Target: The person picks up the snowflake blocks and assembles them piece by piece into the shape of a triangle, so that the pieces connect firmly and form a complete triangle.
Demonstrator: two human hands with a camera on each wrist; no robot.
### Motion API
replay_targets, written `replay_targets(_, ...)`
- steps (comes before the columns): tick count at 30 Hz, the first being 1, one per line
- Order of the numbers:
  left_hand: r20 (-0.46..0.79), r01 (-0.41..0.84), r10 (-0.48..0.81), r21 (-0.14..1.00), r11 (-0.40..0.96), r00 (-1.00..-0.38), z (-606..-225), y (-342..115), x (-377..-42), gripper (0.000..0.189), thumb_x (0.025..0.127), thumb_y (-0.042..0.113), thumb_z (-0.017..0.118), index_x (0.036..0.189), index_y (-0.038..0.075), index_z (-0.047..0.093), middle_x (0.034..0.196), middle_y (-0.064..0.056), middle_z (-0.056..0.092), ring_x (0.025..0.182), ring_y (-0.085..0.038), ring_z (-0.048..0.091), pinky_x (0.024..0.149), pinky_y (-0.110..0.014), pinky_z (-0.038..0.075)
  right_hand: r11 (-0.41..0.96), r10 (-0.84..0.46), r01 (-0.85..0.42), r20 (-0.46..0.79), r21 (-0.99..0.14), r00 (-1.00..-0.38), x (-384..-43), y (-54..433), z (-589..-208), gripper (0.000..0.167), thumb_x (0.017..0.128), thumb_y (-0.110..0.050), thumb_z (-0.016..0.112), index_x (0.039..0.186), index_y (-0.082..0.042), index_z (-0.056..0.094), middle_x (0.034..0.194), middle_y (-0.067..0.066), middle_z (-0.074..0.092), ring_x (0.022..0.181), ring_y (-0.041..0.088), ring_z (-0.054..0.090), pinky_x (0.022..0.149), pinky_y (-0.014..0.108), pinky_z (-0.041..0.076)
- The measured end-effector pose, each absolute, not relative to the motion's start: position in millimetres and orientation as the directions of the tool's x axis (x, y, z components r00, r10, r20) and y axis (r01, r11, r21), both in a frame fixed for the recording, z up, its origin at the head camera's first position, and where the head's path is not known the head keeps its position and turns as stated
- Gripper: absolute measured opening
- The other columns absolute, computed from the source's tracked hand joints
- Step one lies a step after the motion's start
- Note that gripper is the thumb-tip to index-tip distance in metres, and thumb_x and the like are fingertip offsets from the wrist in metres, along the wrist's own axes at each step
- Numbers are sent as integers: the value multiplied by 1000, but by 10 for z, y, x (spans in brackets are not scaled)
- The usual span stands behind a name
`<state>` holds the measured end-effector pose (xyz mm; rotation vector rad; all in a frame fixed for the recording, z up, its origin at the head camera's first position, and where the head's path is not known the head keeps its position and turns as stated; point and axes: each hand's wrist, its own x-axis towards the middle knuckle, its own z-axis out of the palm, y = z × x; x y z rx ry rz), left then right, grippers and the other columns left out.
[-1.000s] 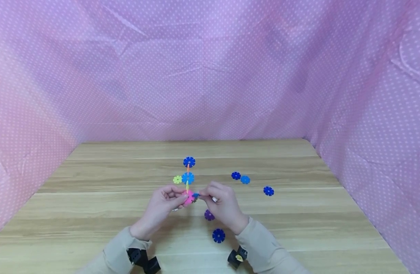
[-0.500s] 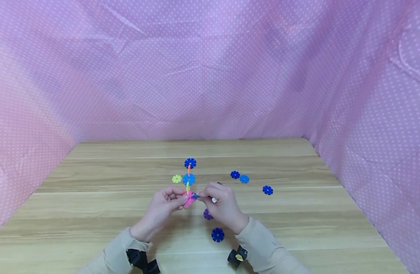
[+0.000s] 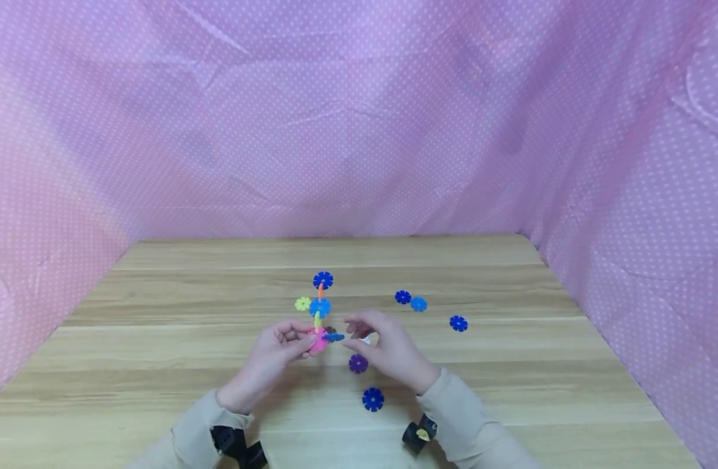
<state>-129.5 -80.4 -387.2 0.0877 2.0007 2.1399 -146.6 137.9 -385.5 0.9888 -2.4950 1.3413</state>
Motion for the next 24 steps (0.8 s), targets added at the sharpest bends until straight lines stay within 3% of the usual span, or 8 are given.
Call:
replay_targets(3, -106, -116, 171, 992, -46, -979, -3875, -823, -1301, 24, 86, 1, 63, 108, -8, 58, 88, -4, 67, 75, -11, 65, 76, -30, 58, 437, -454, -476, 270, -763, -849, -1492, 1440, -3869, 30, 86, -11, 69, 115, -6, 62, 100, 10, 67, 86, 12, 62, 77, 29, 55)
replay_targets(8, -117, -122, 145, 992, -24, -982, -3853, -852, -1307, 24, 87, 3, 63, 108, -6, 59, 86, -4, 67, 76, -12, 65, 78, -32, 57, 490, -431, -388, 170, -781, -886, -1589, 1523, -3934, 29, 87, -12, 68, 113, -1, 62, 102, 13, 66, 86, 15, 62, 79, 26, 53)
replay_targets(16, -126, -130, 127, 991, -24, -984, -3837, -899, -1322, 24, 88, 5, 63, 110, -5, 58, 87, -3, 67, 75, -11, 64, 74, -27, 56, 574, -477, -401, 106, -714, -872, -1748, 1584, -3970, 29, 84, -10, 69, 111, 1, 63, 107, 14, 66, 92, 20, 63, 82, 33, 55)
replay_targets(24, -113, -118, 117, 992, -34, -987, -3855, -885, -1336, 24, 87, 1, 63, 109, -7, 58, 86, -3, 67, 73, -10, 64, 71, -25, 57, 682, -475, -377, 12, -626, -880, -1886, 1492, -3995, 30, 82, -17, 73, 109, -7, 66, 104, 5, 67, 94, 18, 61, 84, 37, 53)
